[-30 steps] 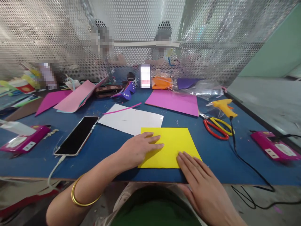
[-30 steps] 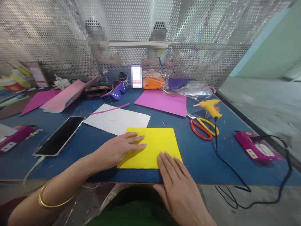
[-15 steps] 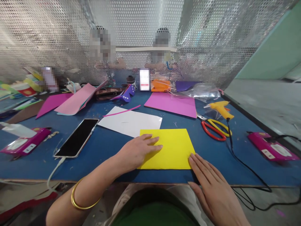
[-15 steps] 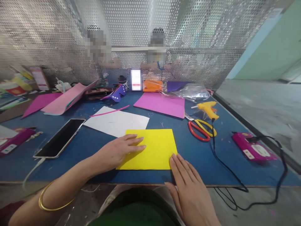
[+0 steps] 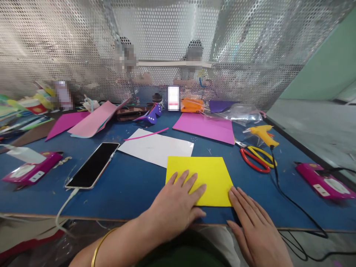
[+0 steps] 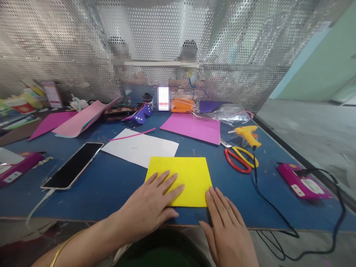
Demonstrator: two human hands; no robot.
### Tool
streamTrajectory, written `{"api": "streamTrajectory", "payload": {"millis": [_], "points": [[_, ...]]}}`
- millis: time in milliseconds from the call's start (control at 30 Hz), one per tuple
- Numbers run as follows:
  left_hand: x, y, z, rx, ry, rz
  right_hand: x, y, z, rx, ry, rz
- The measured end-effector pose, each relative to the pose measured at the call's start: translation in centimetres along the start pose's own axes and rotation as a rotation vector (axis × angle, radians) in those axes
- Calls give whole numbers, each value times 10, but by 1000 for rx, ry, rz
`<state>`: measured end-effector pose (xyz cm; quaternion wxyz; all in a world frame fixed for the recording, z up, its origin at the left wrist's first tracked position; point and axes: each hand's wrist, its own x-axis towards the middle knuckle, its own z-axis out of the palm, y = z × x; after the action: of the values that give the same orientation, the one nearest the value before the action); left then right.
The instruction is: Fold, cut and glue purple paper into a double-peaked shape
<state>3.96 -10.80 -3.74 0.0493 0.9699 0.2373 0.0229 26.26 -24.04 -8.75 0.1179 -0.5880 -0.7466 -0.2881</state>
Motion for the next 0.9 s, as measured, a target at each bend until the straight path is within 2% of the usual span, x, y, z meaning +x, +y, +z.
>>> {"api": "streamTrajectory", "payload": {"millis": [100, 267, 433, 533, 633, 767, 900], "points": [[-3, 8, 4, 10, 11, -7, 1, 4, -4, 10, -7, -22], [-7, 4, 5, -58, -2, -12, 16, 12, -14, 100, 10, -43], [-8, 4, -2, -118, -76, -12, 28, 0, -3, 216, -68, -109], [-11, 5, -1, -87, -78, 13, 27, -8, 3, 237, -113, -104], [-24, 2, 5, -6, 4, 41, 25, -11, 1, 252, -150, -71], [-53, -12, 15, 160, 204, 77, 25, -13, -3, 248, -194, -36], [-70, -23, 17, 270, 307, 132, 26, -14, -1, 211, -209, -29]]}}
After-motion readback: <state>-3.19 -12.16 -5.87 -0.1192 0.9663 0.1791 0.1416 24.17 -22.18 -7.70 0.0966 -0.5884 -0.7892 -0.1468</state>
